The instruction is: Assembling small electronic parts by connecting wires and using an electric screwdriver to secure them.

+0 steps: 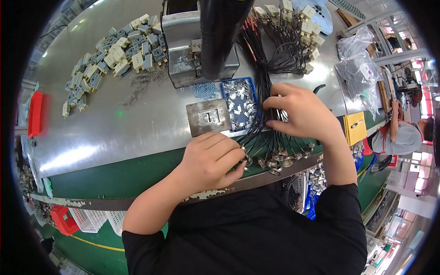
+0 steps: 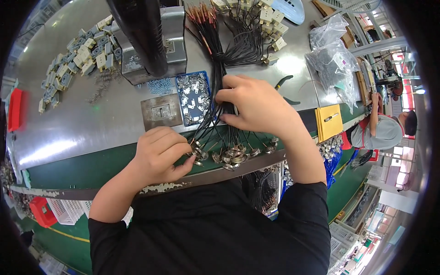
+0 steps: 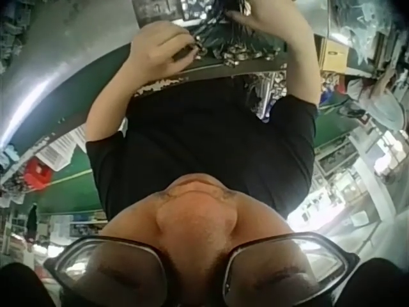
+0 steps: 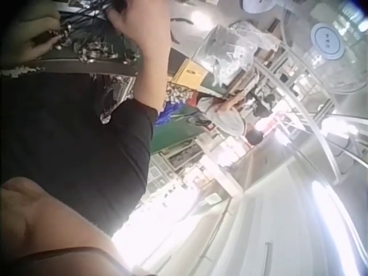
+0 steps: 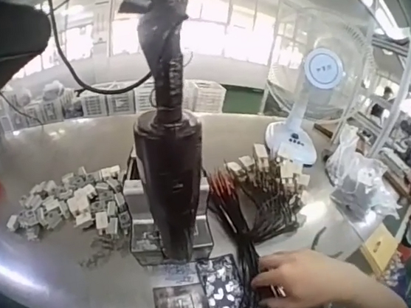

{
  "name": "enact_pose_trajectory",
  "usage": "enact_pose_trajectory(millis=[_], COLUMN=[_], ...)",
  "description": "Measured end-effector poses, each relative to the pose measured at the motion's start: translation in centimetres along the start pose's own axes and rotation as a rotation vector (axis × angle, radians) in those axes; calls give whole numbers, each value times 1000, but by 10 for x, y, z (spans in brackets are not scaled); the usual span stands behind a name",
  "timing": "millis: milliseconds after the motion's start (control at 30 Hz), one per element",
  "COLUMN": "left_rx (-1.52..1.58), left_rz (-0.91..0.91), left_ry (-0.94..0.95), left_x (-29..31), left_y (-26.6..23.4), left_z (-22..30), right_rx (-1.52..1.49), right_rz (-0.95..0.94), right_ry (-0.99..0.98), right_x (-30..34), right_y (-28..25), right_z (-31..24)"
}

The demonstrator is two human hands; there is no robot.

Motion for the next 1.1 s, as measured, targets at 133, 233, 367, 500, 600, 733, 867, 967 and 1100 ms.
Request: enact_pose_trajectory(millis=[133, 233, 367, 500, 600, 733, 867, 967, 1100], left_rx=[-107, -146, -87, 124, 222, 311, 306, 348, 479], left_rz=[-130, -76, -107, 41, 114, 149, 50, -2, -179], left_ry=[77, 49, 1, -151, -224, -390, -268, -185, -211], left_x=[-2, -2, -4, -14, -18, -16, -21, -22, -22], left_y=[12, 8, 4, -25, -34, -37, -34, -26, -13], left_z=[10, 12, 4, -10, -23, -36, -24, -15, -9], right_rx=[107, 60, -49, -135, -192, -191, -269, -412, -362], right_rz=[17, -4, -66, -53, -72, 26, 31, 85, 132], right_ry=[-126, -196, -164, -216, -211, -342, -329, -270, -314], right_x=[-2, -3, 4, 9, 11, 17, 20, 24, 22], right_y=[4, 2, 10, 2, 9, 8, 10, 16, 11], right_z=[-6, -6, 3, -11, -7, -20, -20, -9, -20])
Point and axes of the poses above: each hand's wrist, its own x-axis away from the middle knuckle, its own y-axis out of the palm, z = x × y, the point moved 9 cm from there along -x, towards the middle knuckle, and after that the axes turned 10 degrees about -x, right-handed, at the moved point
